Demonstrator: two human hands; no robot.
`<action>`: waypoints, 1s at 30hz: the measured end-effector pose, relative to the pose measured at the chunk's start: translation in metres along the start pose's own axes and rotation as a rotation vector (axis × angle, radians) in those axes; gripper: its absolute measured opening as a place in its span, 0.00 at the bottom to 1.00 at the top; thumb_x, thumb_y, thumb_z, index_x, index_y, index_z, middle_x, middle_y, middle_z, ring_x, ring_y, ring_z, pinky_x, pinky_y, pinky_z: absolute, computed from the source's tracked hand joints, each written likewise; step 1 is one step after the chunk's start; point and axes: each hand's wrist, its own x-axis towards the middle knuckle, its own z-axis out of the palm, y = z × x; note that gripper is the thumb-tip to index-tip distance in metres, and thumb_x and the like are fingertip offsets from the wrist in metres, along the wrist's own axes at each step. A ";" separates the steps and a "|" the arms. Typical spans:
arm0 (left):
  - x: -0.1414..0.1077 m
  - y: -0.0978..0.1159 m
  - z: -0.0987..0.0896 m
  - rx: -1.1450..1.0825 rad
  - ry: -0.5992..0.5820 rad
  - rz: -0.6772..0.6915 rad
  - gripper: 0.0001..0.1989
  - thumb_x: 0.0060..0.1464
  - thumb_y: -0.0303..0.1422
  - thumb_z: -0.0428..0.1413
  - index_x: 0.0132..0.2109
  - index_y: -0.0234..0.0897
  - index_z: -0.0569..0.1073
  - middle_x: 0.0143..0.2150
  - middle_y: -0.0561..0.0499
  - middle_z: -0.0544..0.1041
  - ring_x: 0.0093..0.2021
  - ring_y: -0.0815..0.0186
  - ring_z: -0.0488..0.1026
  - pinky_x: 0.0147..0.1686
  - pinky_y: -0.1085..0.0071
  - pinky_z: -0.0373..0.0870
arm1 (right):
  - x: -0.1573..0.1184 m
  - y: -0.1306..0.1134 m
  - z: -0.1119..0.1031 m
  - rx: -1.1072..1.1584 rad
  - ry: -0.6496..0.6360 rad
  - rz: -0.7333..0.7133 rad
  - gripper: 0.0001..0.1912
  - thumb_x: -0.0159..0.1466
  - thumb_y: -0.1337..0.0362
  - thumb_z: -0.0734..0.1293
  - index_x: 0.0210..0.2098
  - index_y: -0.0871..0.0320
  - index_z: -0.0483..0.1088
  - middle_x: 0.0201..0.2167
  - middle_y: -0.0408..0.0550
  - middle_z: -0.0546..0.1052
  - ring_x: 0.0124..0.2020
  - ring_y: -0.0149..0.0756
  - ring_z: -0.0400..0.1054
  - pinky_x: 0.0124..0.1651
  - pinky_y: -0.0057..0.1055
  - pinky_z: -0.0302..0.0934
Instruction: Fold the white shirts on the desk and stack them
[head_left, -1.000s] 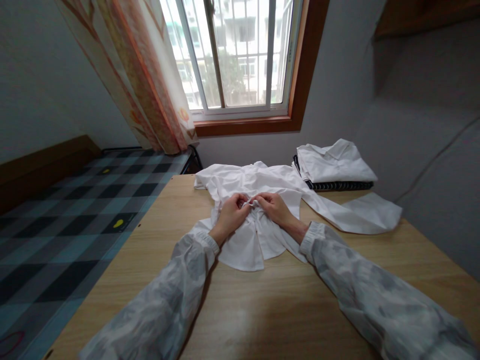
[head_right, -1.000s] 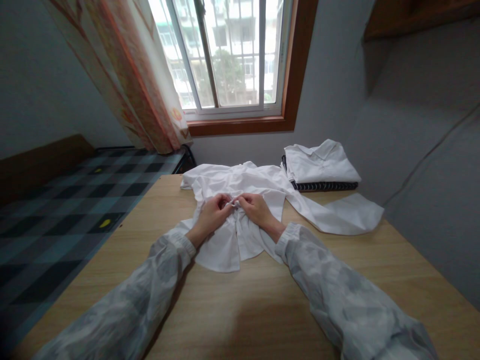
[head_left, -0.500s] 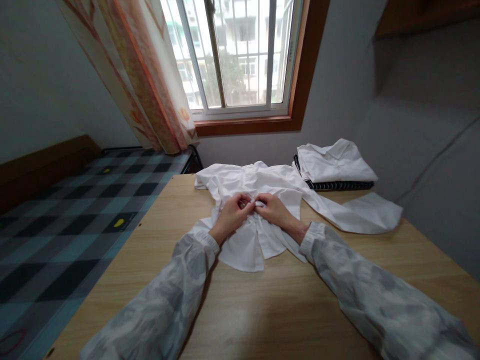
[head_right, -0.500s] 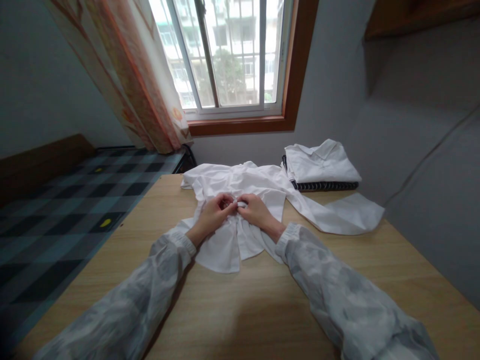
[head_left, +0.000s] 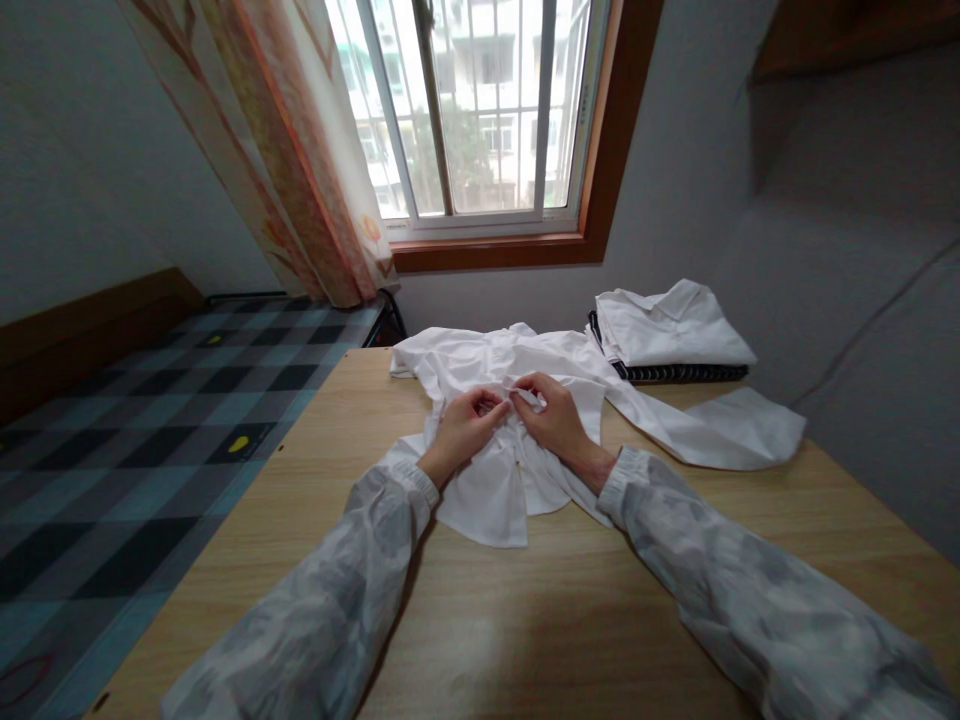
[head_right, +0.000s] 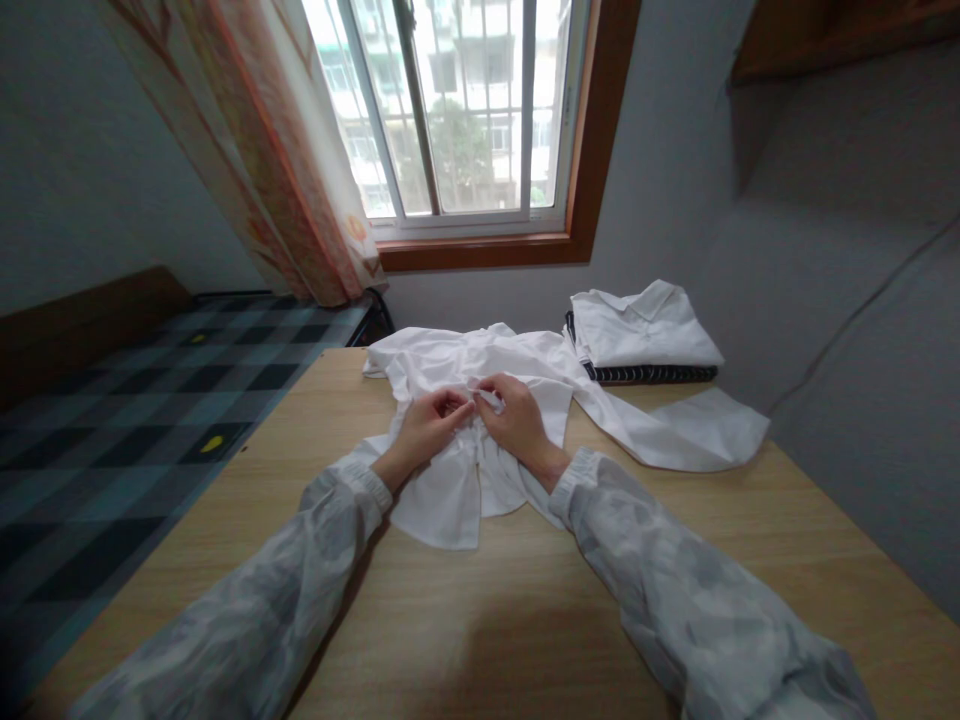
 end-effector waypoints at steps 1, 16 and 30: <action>0.000 0.000 0.000 -0.036 -0.009 -0.011 0.19 0.58 0.49 0.70 0.39 0.37 0.81 0.34 0.49 0.83 0.32 0.64 0.76 0.35 0.70 0.71 | 0.000 -0.001 0.000 -0.027 -0.050 -0.029 0.02 0.69 0.64 0.70 0.40 0.53 0.77 0.38 0.49 0.82 0.41 0.45 0.74 0.49 0.39 0.66; 0.005 0.003 -0.001 -0.232 0.010 -0.103 0.20 0.52 0.48 0.72 0.36 0.35 0.81 0.28 0.52 0.78 0.25 0.69 0.72 0.26 0.73 0.69 | 0.001 0.005 0.004 0.050 -0.157 0.061 0.02 0.67 0.63 0.73 0.38 0.53 0.77 0.32 0.44 0.82 0.34 0.39 0.75 0.42 0.34 0.65; -0.002 0.011 -0.005 -0.104 -0.046 -0.040 0.21 0.56 0.51 0.71 0.42 0.36 0.84 0.36 0.47 0.85 0.30 0.66 0.78 0.31 0.71 0.74 | 0.000 0.011 0.003 0.078 -0.178 0.151 0.09 0.71 0.58 0.71 0.37 0.54 0.80 0.34 0.46 0.86 0.35 0.40 0.77 0.43 0.35 0.66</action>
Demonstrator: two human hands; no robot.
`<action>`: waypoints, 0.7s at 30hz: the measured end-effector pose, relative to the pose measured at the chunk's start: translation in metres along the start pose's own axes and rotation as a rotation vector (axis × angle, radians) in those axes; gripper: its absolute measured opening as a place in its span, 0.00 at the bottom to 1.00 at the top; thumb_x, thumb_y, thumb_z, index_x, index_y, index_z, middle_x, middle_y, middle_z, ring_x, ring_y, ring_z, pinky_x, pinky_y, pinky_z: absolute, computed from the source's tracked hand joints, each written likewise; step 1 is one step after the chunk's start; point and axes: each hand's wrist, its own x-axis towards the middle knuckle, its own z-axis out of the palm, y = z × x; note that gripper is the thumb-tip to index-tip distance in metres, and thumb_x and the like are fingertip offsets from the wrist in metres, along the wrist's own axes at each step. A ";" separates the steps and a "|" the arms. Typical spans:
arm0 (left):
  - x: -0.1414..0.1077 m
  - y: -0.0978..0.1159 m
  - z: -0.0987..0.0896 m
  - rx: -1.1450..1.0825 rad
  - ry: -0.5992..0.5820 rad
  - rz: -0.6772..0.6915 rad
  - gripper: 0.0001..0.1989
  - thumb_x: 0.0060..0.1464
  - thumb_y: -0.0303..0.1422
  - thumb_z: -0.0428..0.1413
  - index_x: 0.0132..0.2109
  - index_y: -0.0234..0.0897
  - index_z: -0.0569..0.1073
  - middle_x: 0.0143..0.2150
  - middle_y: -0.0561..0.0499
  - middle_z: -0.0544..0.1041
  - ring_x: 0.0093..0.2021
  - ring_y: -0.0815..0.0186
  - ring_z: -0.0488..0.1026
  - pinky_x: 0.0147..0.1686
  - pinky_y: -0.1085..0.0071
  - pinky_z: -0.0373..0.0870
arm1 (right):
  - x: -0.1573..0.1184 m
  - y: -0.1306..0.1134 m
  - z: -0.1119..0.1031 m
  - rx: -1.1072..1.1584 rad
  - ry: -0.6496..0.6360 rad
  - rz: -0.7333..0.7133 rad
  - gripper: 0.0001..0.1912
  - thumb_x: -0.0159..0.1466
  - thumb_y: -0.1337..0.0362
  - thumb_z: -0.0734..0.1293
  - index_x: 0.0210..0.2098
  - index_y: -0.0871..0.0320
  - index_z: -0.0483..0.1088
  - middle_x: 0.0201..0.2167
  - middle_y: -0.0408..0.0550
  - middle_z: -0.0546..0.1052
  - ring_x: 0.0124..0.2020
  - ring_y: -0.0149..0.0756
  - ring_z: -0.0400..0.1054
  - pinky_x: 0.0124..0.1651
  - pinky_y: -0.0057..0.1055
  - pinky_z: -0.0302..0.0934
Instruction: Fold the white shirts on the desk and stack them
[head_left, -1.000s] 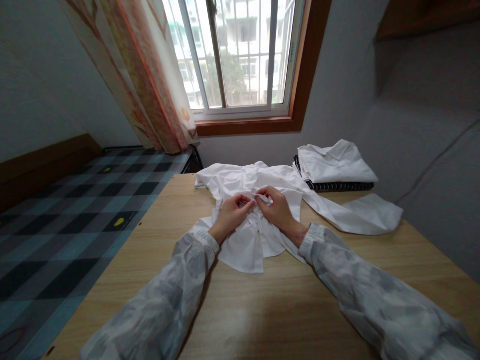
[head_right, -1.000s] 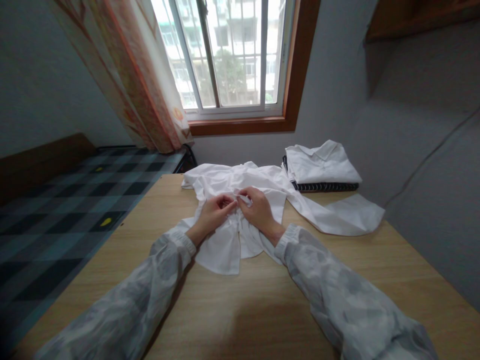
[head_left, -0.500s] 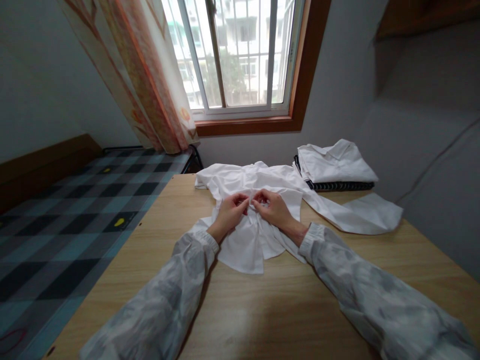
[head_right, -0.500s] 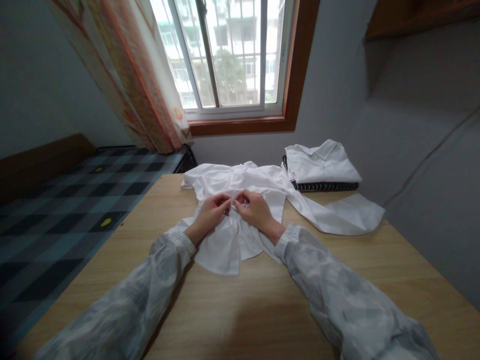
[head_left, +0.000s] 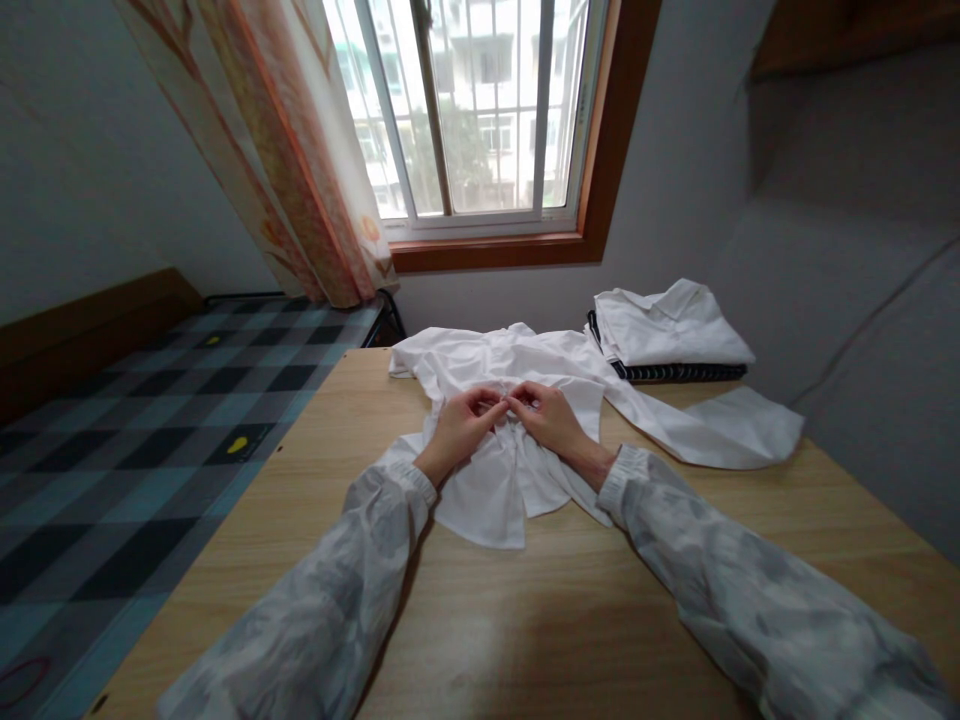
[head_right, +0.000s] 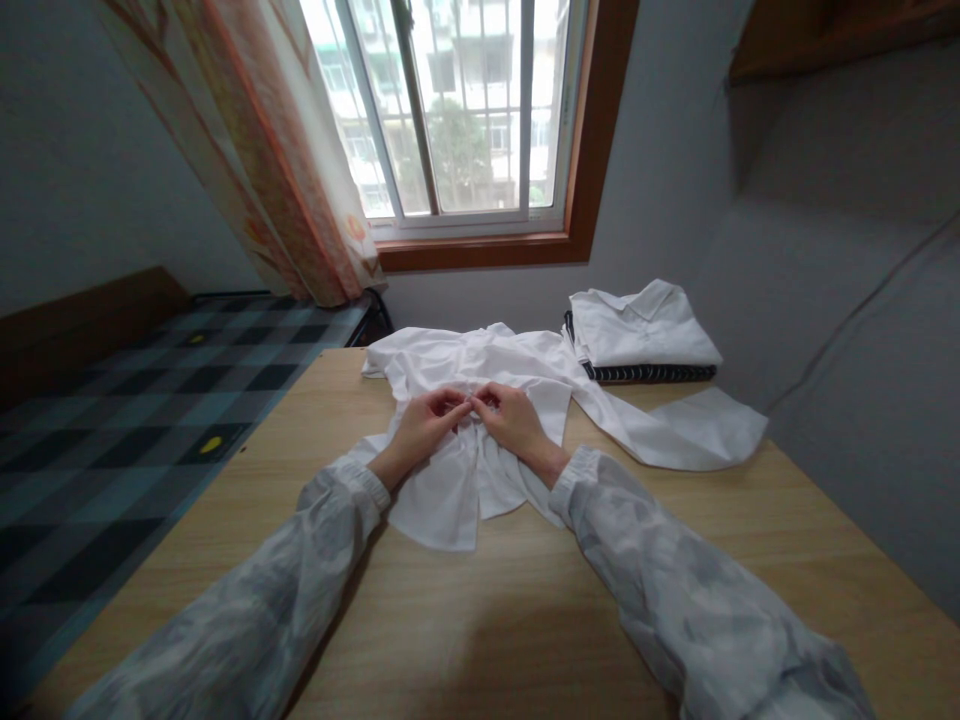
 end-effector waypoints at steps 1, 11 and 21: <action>-0.001 0.001 0.000 0.014 -0.004 0.003 0.22 0.56 0.51 0.72 0.42 0.36 0.84 0.37 0.46 0.85 0.30 0.65 0.79 0.31 0.71 0.74 | 0.000 0.001 0.000 0.005 -0.002 0.007 0.10 0.71 0.57 0.71 0.37 0.54 0.80 0.34 0.46 0.85 0.35 0.40 0.77 0.43 0.35 0.66; -0.006 0.000 0.004 0.035 0.101 -0.018 0.18 0.59 0.48 0.70 0.41 0.36 0.86 0.36 0.45 0.87 0.31 0.61 0.82 0.30 0.68 0.77 | 0.001 0.001 0.000 0.056 -0.074 -0.025 0.10 0.73 0.58 0.68 0.39 0.55 0.79 0.35 0.45 0.83 0.37 0.39 0.76 0.44 0.34 0.65; -0.015 0.013 -0.001 0.685 0.127 0.235 0.06 0.64 0.37 0.66 0.43 0.43 0.89 0.35 0.47 0.87 0.32 0.58 0.80 0.36 0.66 0.69 | 0.001 0.003 0.002 0.029 -0.099 -0.025 0.06 0.70 0.62 0.70 0.38 0.54 0.79 0.36 0.46 0.85 0.38 0.40 0.78 0.46 0.36 0.67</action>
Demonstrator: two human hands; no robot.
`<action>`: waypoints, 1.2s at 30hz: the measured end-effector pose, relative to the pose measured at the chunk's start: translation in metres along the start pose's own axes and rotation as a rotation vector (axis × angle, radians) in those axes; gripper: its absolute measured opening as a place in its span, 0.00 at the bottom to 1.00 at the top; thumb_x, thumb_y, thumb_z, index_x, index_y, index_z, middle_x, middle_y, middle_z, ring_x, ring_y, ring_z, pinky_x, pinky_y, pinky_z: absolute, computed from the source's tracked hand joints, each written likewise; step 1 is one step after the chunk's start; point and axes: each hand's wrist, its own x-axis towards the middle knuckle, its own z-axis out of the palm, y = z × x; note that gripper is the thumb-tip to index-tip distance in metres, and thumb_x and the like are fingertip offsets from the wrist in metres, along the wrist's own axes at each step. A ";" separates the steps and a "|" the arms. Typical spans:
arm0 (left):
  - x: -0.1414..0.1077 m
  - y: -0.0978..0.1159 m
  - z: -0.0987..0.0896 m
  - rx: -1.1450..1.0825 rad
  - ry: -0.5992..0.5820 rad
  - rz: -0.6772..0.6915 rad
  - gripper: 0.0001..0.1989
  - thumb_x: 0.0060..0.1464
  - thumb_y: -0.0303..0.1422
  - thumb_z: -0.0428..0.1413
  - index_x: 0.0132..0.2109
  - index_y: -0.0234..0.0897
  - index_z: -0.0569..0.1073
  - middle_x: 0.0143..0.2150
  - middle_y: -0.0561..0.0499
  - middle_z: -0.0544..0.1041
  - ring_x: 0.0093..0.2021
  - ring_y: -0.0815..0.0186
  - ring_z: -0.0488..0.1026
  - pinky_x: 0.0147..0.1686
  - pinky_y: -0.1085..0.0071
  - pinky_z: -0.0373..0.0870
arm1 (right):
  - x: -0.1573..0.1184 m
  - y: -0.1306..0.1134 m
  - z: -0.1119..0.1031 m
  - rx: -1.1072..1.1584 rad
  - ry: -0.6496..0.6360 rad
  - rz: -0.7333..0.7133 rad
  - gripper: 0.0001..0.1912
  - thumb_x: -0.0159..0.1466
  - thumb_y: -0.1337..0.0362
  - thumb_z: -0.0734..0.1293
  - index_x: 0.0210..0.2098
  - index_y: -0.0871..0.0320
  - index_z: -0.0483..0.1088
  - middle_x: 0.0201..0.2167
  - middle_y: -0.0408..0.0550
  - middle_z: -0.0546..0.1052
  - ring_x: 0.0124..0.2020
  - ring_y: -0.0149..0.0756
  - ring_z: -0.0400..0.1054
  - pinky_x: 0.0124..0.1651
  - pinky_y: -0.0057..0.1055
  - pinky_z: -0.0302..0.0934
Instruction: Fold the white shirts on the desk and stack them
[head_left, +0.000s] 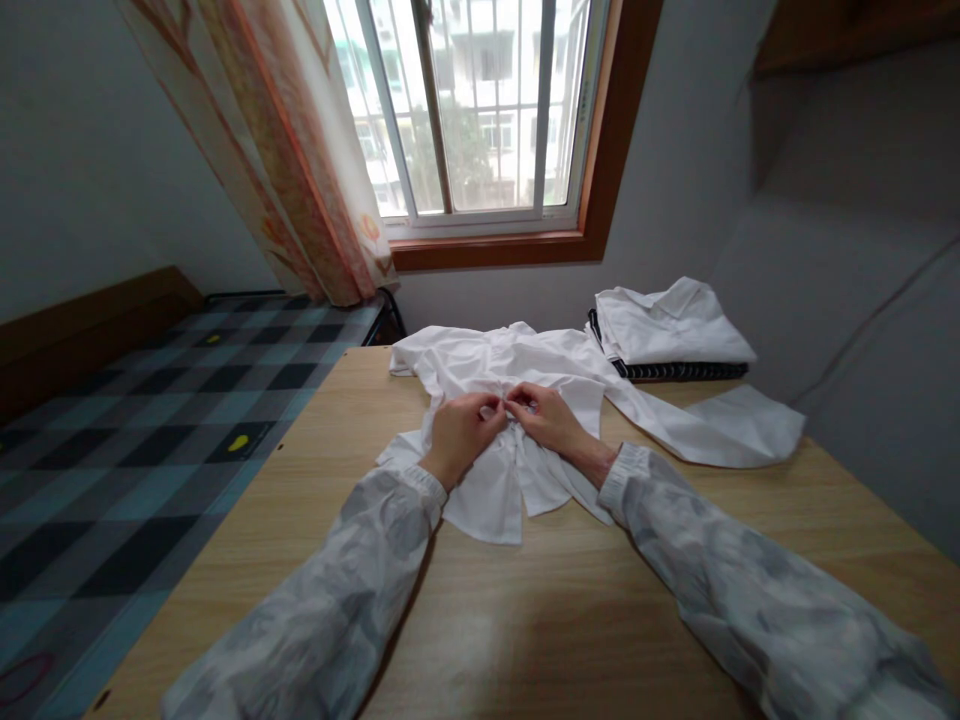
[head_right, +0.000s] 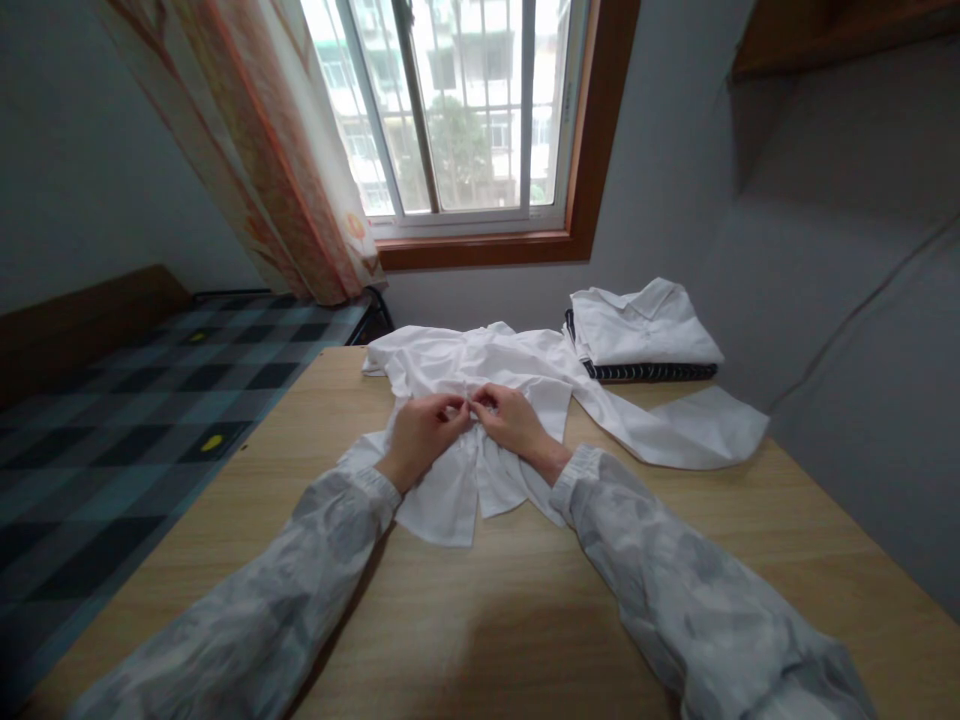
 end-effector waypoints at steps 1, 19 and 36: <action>0.000 0.000 0.000 0.022 -0.009 0.012 0.06 0.63 0.36 0.66 0.42 0.43 0.89 0.35 0.46 0.87 0.32 0.58 0.80 0.36 0.66 0.68 | 0.000 0.000 0.000 -0.003 -0.002 0.003 0.05 0.70 0.62 0.70 0.38 0.54 0.79 0.36 0.46 0.85 0.38 0.40 0.78 0.46 0.36 0.68; 0.009 -0.007 0.001 -0.519 -0.153 -0.130 0.15 0.68 0.47 0.59 0.42 0.39 0.79 0.34 0.53 0.79 0.31 0.66 0.72 0.31 0.73 0.67 | 0.003 0.001 -0.003 0.113 0.018 0.018 0.11 0.71 0.54 0.71 0.40 0.54 0.80 0.37 0.47 0.85 0.39 0.41 0.77 0.47 0.36 0.68; 0.013 -0.019 0.006 -0.529 -0.216 -0.110 0.15 0.67 0.45 0.58 0.36 0.40 0.74 0.30 0.55 0.73 0.32 0.65 0.67 0.35 0.70 0.66 | 0.001 -0.001 -0.005 0.083 -0.060 -0.070 0.07 0.72 0.59 0.70 0.40 0.54 0.80 0.37 0.45 0.85 0.38 0.41 0.77 0.45 0.36 0.67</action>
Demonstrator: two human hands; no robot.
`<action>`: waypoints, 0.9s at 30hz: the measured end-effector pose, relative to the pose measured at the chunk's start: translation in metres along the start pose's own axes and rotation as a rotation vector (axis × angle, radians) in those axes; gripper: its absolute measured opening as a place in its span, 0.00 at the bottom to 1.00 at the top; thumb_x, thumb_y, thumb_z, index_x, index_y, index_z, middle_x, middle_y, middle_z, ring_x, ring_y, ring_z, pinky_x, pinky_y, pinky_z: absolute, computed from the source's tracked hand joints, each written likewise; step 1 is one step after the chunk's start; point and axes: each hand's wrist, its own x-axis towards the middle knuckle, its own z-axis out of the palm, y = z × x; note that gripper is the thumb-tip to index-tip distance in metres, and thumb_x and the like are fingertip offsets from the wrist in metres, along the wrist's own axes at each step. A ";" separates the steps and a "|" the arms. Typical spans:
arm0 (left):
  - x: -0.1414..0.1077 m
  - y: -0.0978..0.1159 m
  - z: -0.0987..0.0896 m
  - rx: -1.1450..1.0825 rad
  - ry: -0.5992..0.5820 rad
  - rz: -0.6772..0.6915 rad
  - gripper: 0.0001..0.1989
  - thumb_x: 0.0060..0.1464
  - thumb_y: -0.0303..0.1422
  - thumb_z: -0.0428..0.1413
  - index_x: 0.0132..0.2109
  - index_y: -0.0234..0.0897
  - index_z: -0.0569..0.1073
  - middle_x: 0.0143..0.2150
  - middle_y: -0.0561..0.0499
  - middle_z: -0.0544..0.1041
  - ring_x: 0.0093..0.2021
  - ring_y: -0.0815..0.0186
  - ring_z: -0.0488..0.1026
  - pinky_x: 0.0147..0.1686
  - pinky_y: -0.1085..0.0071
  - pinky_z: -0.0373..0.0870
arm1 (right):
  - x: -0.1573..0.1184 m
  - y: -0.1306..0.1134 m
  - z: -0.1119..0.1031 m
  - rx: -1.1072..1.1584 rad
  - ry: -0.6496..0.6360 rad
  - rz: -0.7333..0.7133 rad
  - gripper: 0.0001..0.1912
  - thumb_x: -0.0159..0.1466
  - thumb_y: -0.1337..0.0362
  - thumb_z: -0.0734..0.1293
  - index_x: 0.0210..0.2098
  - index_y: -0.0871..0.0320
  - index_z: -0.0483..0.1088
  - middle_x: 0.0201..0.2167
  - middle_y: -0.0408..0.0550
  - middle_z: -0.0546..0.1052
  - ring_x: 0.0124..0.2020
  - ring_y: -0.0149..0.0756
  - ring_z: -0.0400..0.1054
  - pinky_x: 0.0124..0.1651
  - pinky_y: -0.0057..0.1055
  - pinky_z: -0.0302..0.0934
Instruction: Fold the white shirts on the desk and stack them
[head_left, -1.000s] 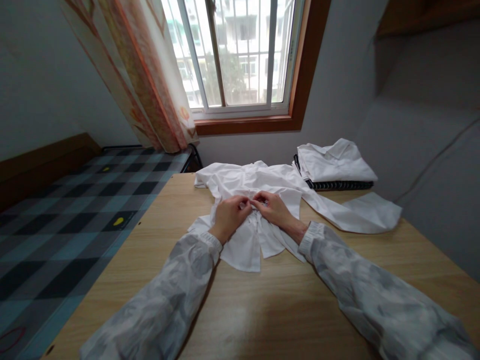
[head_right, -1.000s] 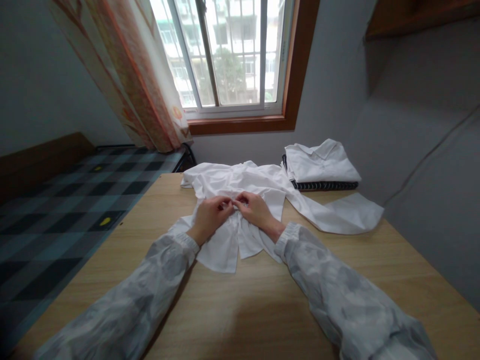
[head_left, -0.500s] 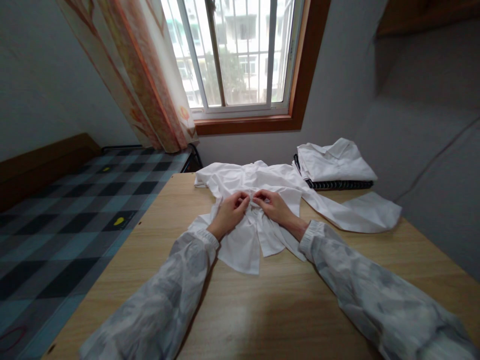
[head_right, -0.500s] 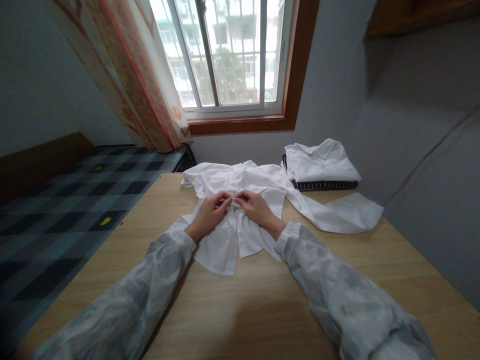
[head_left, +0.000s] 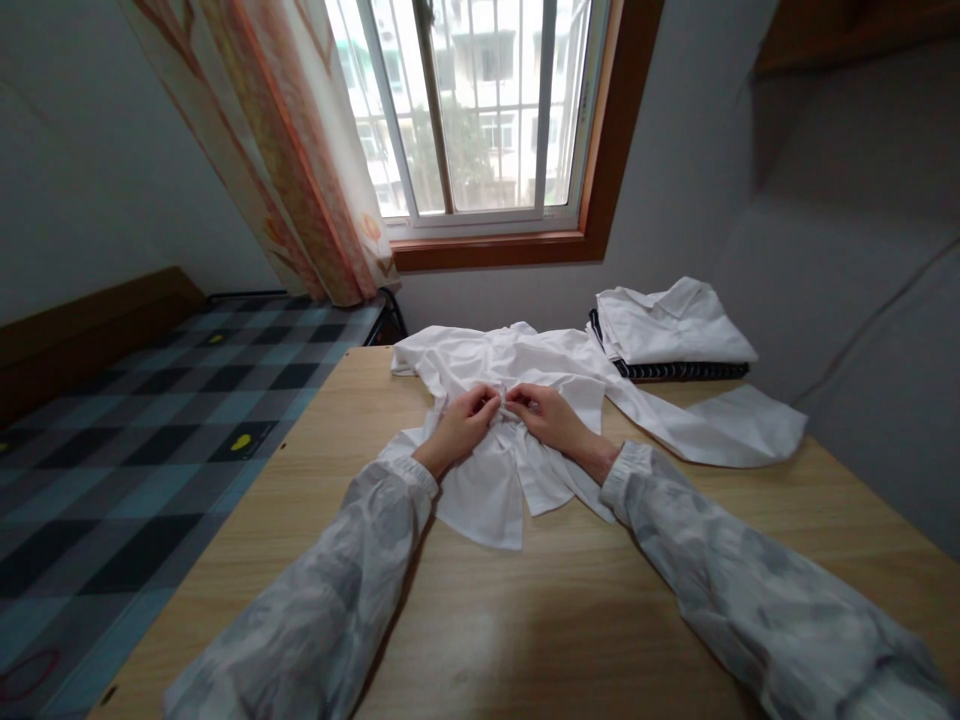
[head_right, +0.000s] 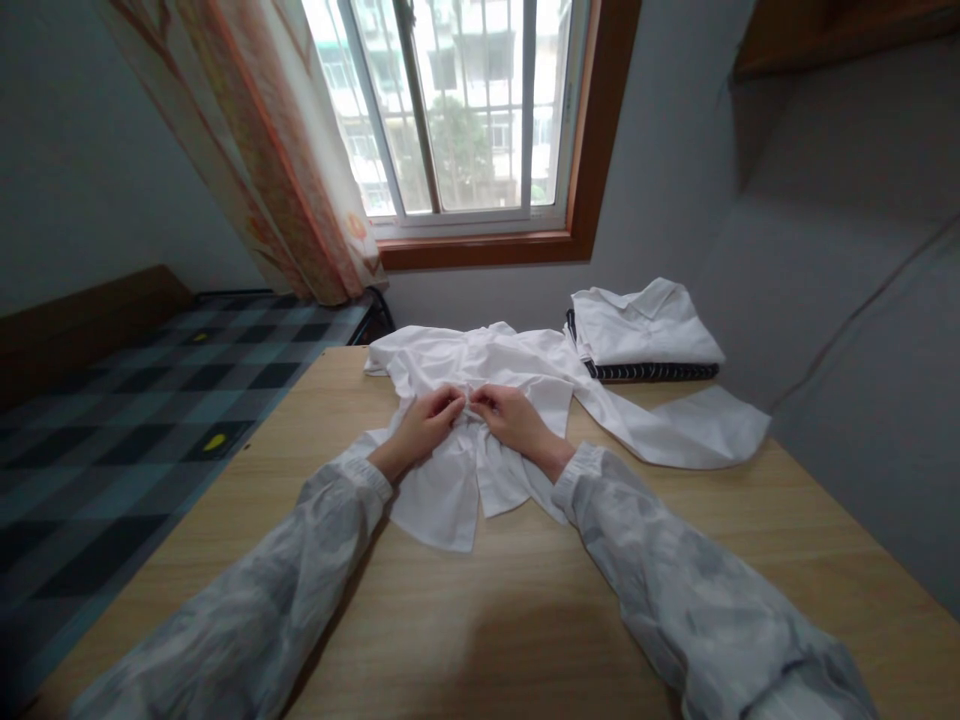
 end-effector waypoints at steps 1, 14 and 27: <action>0.001 -0.001 -0.001 -0.007 -0.015 -0.006 0.16 0.67 0.45 0.58 0.35 0.40 0.73 0.29 0.55 0.71 0.32 0.65 0.67 0.35 0.69 0.66 | 0.000 -0.001 0.000 -0.030 -0.006 -0.018 0.07 0.73 0.60 0.70 0.40 0.54 0.80 0.37 0.45 0.85 0.38 0.41 0.77 0.45 0.36 0.67; 0.007 -0.010 -0.011 -0.197 -0.127 -0.106 0.20 0.63 0.50 0.61 0.34 0.38 0.72 0.30 0.55 0.68 0.34 0.65 0.64 0.37 0.68 0.63 | -0.004 0.000 -0.001 -0.318 0.039 -0.219 0.04 0.76 0.61 0.72 0.43 0.53 0.78 0.39 0.48 0.84 0.43 0.44 0.78 0.60 0.42 0.68; 0.006 0.001 -0.013 -0.210 -0.146 -0.113 0.23 0.61 0.54 0.65 0.37 0.37 0.75 0.30 0.55 0.72 0.32 0.67 0.68 0.35 0.70 0.65 | -0.005 -0.005 -0.007 -0.577 -0.062 -0.334 0.08 0.81 0.64 0.63 0.47 0.54 0.75 0.41 0.50 0.83 0.44 0.45 0.77 0.71 0.48 0.62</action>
